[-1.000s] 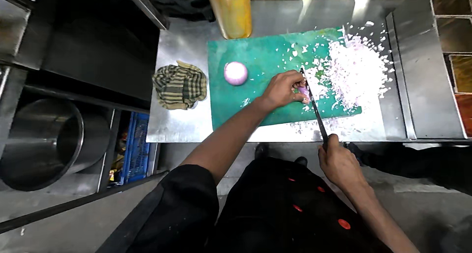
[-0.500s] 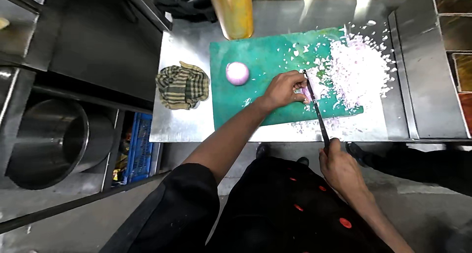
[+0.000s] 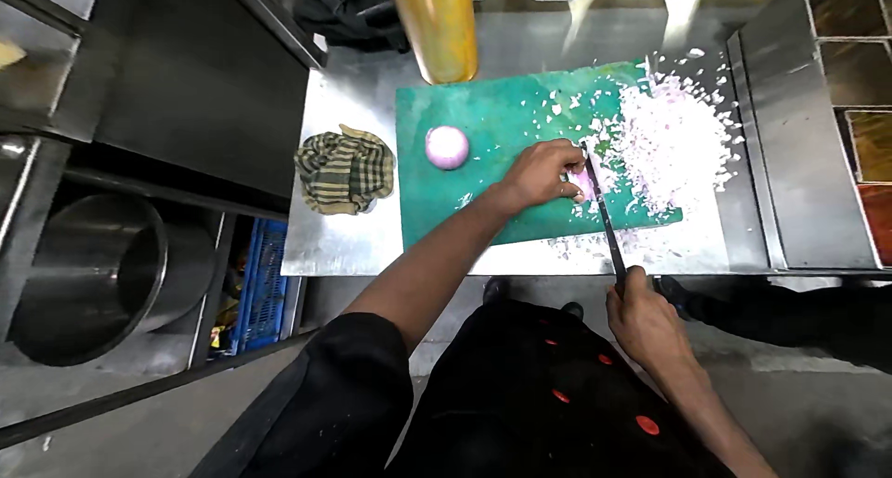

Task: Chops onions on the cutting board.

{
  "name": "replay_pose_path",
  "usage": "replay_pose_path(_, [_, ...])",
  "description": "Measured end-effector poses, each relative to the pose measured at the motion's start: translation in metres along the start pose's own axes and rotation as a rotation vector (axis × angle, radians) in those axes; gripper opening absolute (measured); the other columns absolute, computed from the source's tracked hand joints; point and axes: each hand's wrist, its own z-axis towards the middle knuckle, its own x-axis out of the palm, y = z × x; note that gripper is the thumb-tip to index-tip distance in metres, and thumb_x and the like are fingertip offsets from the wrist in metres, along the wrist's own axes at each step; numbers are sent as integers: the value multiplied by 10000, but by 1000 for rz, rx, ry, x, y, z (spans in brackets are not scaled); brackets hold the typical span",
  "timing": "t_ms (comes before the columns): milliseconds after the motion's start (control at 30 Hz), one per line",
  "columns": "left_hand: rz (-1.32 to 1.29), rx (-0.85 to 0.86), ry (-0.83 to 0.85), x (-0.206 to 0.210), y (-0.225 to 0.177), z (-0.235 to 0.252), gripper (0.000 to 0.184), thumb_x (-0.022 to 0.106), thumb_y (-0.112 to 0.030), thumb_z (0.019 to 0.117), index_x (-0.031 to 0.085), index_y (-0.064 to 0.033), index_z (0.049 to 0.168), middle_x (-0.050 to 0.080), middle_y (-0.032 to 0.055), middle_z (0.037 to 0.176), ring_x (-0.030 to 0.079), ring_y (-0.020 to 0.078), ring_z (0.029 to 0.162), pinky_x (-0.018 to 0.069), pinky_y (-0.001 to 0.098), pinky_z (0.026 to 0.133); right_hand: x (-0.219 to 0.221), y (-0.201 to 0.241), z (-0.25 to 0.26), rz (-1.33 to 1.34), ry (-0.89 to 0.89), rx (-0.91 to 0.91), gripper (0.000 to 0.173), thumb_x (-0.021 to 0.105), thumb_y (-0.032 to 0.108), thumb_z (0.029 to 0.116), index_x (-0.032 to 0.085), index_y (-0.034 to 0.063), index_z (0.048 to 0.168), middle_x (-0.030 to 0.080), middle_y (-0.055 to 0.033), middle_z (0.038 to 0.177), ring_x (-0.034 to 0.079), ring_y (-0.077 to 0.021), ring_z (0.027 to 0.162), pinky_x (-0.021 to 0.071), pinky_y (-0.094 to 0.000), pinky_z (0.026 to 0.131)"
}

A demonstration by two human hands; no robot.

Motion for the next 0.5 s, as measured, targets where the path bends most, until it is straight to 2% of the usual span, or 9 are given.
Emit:
replay_pose_path(133, [55, -35, 85, -5, -6, 5, 380, 836, -359, 843, 723, -66, 1056, 700, 99, 1054, 676, 255, 994, 553, 467, 883, -7, -1, -5, -45, 4, -28, 208, 555, 248, 1034, 511, 67, 1126, 603, -110, 678, 670, -346, 621, 537, -514, 543])
replay_pose_path(267, [63, -30, 91, -4, -5, 6, 376, 826, -370, 852, 728, -74, 1061, 703, 96, 1058, 681, 252, 1003, 557, 465, 880, 6, 2, 9, -23, 129, 36, 265, 520, 288, 1065, 485, 66, 1207, 635, -129, 749, 700, -354, 710, 568, -532, 639])
replay_pose_path(400, [53, -14, 60, -3, -4, 2, 374, 828, -365, 853, 735, -62, 1051, 707, 109, 1054, 689, 261, 995, 563, 467, 876, -7, -3, -5, -23, 51, -59, 224, 533, 264, 1038, 511, 68, 1144, 596, -87, 673, 665, -316, 618, 540, -498, 557])
replay_pose_path(500, [55, -12, 50, -2, -4, 1, 363, 824, -362, 856, 734, -62, 1040, 704, 110, 1049, 690, 262, 994, 564, 465, 861, 7, -1, 5, 9, 140, -13, 278, 525, 265, 1059, 493, 47, 1229, 638, -129, 765, 699, -351, 713, 571, -528, 643])
